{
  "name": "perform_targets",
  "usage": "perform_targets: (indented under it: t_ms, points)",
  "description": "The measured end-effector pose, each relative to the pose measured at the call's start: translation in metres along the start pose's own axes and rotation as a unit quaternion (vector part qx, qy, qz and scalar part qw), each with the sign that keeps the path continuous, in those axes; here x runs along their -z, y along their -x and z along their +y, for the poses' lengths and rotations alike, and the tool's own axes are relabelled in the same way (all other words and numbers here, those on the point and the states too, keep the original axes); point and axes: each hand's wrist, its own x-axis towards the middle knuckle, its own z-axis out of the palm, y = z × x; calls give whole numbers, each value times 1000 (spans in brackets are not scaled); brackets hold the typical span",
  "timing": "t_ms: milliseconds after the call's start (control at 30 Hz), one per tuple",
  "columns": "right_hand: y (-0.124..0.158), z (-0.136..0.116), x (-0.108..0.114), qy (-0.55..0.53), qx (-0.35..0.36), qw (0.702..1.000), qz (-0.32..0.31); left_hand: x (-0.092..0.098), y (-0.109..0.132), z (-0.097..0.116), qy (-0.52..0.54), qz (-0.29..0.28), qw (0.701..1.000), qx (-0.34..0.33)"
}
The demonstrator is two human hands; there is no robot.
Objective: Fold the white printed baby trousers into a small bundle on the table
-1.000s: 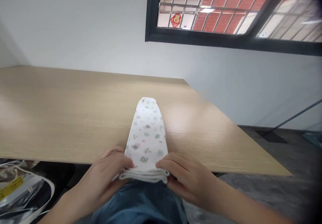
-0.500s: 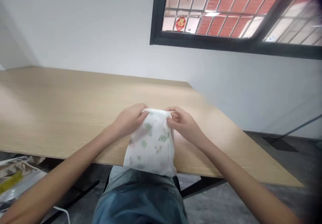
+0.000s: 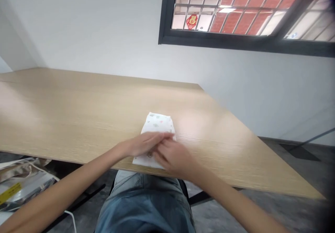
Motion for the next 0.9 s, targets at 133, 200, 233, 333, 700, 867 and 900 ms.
perform_targets:
  t_ms: [133,200,233,333,700,867,900]
  points:
    - [16,-35,-21,15,-50,998,-37,-9,-12,-13,-71,-104,991,-52]
    - [21,-43,-28,12,-66,997,-38,-9,-33,-29,-141,-88,986,-32]
    - [24,-46,-30,9,-71,996,-43,-8,-45,-38,-160,-73,984,-20]
    - [32,-55,-28,2,-76,995,-58,-1,-79,-58,-181,-17,983,30]
    - [4,-7,24,-2,-89,995,-55,17,-26,-24,-172,28,983,55]
    - [37,11,18,-19,-58,991,-122,5,66,-5,-121,-51,991,21]
    - [46,8,16,-16,-46,991,-124,-1,80,-2,-116,-46,992,11]
